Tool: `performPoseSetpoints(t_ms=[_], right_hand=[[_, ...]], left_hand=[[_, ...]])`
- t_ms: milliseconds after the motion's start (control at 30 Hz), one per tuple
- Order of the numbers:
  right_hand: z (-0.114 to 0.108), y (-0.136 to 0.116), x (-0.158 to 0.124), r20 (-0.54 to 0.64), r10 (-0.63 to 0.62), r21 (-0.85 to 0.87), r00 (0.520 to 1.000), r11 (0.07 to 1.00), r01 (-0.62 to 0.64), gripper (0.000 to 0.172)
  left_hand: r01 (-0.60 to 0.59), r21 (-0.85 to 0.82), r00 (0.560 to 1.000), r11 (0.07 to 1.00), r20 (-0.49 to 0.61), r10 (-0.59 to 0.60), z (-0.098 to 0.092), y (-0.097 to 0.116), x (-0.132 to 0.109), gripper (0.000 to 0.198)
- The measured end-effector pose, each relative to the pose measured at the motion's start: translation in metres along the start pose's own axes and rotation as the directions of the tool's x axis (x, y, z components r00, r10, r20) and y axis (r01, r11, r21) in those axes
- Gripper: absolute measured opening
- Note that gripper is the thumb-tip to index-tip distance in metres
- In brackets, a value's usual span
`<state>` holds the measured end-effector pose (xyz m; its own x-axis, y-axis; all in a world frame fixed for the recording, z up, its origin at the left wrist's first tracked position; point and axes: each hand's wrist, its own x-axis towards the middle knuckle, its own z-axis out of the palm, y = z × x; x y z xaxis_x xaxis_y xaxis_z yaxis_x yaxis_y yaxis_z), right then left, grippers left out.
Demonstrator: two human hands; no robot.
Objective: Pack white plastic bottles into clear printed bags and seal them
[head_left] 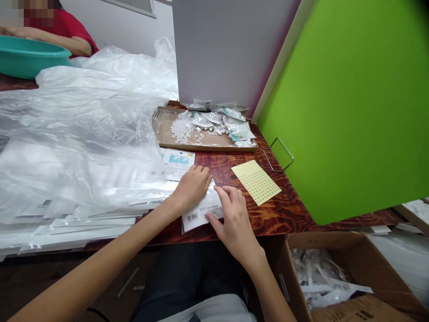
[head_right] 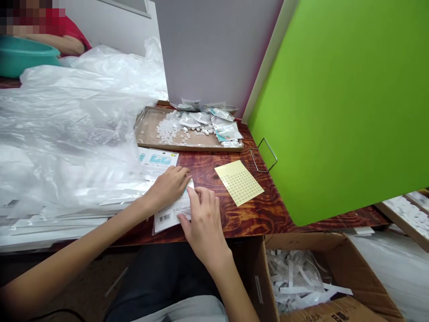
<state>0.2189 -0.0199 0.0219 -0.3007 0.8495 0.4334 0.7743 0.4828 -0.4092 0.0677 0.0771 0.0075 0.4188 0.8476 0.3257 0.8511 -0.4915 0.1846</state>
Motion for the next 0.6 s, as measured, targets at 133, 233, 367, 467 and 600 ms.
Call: performPoseSetpoints(t_ms=[133,233,367,467,600], right_hand=[[0.004,-0.008,0.006,0.064,-0.041,-0.025,0.997,0.999,0.043,0.023],[0.010,-0.009,0.004,0.042,-0.043,-0.023,0.998,0.999,0.044,0.005],[0.018,-0.010,0.001,-0.022,-0.066,0.020,0.998,0.998,0.066,0.011],[0.022,-0.009,-0.002,-0.067,-0.112,-0.013,0.991,0.994,0.111,0.019],[0.027,-0.005,-0.005,-0.164,-0.214,-0.022,0.963,0.977,0.213,0.022]], left_hand=[[-0.010,-0.002,1.000,1.000,0.022,0.010,0.002,0.001,0.002,0.030],[-0.020,0.005,0.999,1.000,0.038,0.019,0.003,0.001,0.004,0.029],[-0.056,0.014,0.997,0.998,0.055,0.055,0.004,0.001,0.005,0.030],[-0.071,0.021,0.995,0.997,0.067,0.070,0.003,0.002,0.005,0.030],[-0.091,0.039,0.991,0.995,0.097,0.087,0.001,0.005,0.004,0.028]])
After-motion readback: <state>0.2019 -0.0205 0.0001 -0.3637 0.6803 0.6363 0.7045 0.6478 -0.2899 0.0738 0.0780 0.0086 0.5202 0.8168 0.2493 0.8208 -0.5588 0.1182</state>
